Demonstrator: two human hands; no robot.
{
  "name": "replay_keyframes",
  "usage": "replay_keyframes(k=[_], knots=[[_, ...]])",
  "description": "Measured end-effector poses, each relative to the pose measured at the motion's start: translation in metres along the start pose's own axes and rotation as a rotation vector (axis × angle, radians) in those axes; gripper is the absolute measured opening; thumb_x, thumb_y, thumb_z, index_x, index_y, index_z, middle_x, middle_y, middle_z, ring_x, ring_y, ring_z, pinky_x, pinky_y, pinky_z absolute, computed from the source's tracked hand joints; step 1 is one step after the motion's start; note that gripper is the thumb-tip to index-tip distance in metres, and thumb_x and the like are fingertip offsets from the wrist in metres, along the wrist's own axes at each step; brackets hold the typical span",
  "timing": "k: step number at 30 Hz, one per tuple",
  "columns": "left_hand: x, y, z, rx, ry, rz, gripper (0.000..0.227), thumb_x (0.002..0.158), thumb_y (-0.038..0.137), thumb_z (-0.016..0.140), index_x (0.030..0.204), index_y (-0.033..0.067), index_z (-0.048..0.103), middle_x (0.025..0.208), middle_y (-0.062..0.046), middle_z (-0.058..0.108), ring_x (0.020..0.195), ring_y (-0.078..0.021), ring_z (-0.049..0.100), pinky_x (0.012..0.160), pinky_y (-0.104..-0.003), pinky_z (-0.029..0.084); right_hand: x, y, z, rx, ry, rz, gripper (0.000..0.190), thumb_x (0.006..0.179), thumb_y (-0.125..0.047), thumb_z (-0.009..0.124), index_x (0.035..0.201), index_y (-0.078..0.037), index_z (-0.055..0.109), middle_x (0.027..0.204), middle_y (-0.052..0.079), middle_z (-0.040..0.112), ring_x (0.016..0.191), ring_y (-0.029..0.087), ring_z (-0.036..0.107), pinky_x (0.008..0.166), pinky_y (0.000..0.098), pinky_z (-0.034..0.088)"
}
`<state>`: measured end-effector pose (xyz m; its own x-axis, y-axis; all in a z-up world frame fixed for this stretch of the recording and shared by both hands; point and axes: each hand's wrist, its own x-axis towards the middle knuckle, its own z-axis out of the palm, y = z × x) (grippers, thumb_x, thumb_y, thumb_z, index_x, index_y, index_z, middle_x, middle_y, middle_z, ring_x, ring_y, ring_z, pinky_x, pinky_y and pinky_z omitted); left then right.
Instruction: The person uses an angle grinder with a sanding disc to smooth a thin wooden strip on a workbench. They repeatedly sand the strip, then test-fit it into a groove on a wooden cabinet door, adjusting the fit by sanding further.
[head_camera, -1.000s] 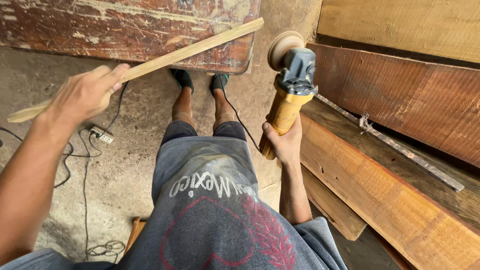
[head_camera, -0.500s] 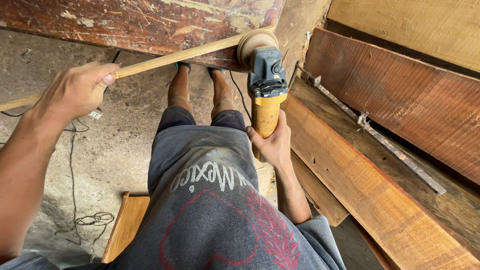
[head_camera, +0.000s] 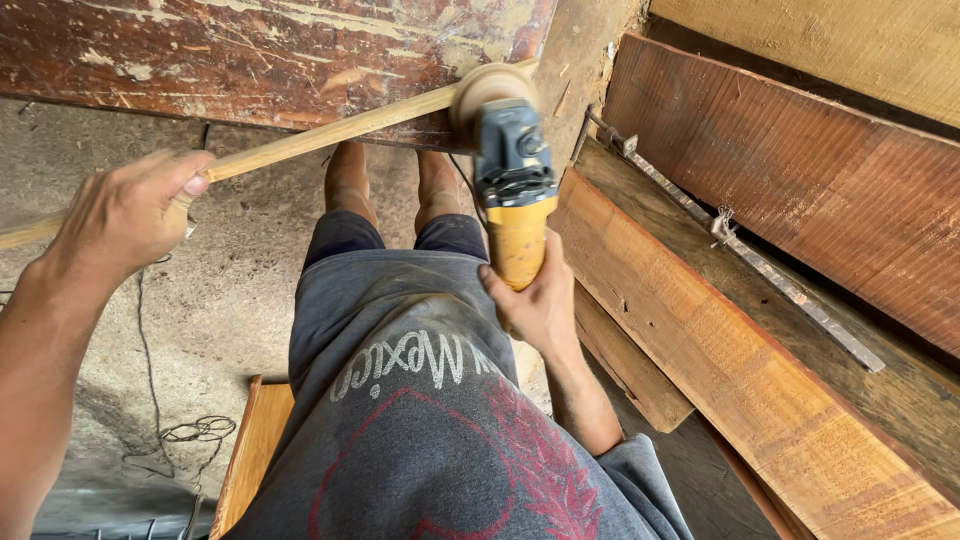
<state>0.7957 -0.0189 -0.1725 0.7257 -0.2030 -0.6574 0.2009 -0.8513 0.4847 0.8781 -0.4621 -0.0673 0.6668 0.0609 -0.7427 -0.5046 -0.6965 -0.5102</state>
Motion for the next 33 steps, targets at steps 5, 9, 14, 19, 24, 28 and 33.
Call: replay_keyframes(k=[5,9,14,19,24,28,33], knots=[[-0.002,-0.001,-0.001,-0.001,-0.002,-0.001,0.042,0.101,-0.005,0.051,0.133,0.0115,0.071,0.092,-0.013,0.071,0.061,-0.0192,0.061,0.047,-0.032,0.051,0.003,-0.001,-0.016,0.06,0.051,0.187,0.065,0.078,-0.029,0.084,0.127,0.0,0.052,0.097,0.018,0.074,0.081,0.025,0.074,0.074,0.0393,0.06],[0.0,-0.001,-0.001,-0.007,0.008,0.004,0.044,0.1,-0.005,0.052,0.136,0.0125,0.07,0.096,-0.014,0.072,0.065,-0.0205,0.063,0.05,-0.033,0.054,0.005,-0.002,-0.013,-0.024,0.054,0.007,0.062,0.082,-0.03,0.085,0.126,0.0,0.053,0.103,0.017,0.076,0.092,0.024,0.076,0.085,0.0378,0.059],[-0.001,0.002,-0.002,-0.004,0.019,-0.003,0.042,0.101,-0.003,0.053,0.136,0.0126,0.07,0.095,-0.014,0.072,0.072,-0.0228,0.066,0.061,-0.035,0.057,0.002,-0.004,0.005,-0.044,-0.033,-0.075,0.067,0.08,-0.032,0.085,0.129,0.0,0.052,0.103,0.017,0.075,0.093,0.027,0.076,0.085,0.0393,0.059],[-0.002,0.006,-0.007,0.029,0.071,0.025,0.042,0.096,-0.004,0.056,0.131,0.0133,0.072,0.094,-0.013,0.072,0.074,-0.0257,0.067,0.069,-0.042,0.057,0.0,-0.004,0.004,-0.035,-0.033,-0.084,0.068,0.081,-0.032,0.084,0.13,0.001,0.051,0.104,0.017,0.075,0.094,0.027,0.076,0.084,0.0392,0.059],[0.0,0.005,-0.005,0.001,0.017,-0.023,0.037,0.103,-0.002,0.055,0.131,0.0134,0.072,0.095,-0.012,0.072,0.071,-0.0249,0.066,0.06,-0.041,0.056,0.003,-0.001,-0.017,0.003,0.078,0.026,0.061,0.082,-0.032,0.084,0.123,0.0,0.053,0.101,0.016,0.076,0.089,0.025,0.077,0.082,0.037,0.06],[-0.001,0.005,-0.006,-0.008,0.008,-0.035,0.037,0.102,-0.001,0.055,0.131,0.0132,0.072,0.095,-0.012,0.072,0.07,-0.0251,0.067,0.058,-0.04,0.056,0.006,-0.001,-0.019,0.011,0.063,0.108,0.06,0.08,-0.033,0.084,0.12,-0.001,0.053,0.096,0.017,0.075,0.084,0.026,0.075,0.078,0.038,0.06],[0.0,0.011,-0.01,-0.036,0.051,-0.011,0.031,0.106,0.004,0.056,0.132,0.0128,0.072,0.099,-0.013,0.072,0.076,-0.028,0.069,0.067,-0.043,0.058,0.003,-0.005,-0.003,-0.022,-0.005,-0.088,0.062,0.082,-0.034,0.085,0.124,0.0,0.053,0.101,0.017,0.075,0.091,0.025,0.076,0.084,0.0382,0.06]])
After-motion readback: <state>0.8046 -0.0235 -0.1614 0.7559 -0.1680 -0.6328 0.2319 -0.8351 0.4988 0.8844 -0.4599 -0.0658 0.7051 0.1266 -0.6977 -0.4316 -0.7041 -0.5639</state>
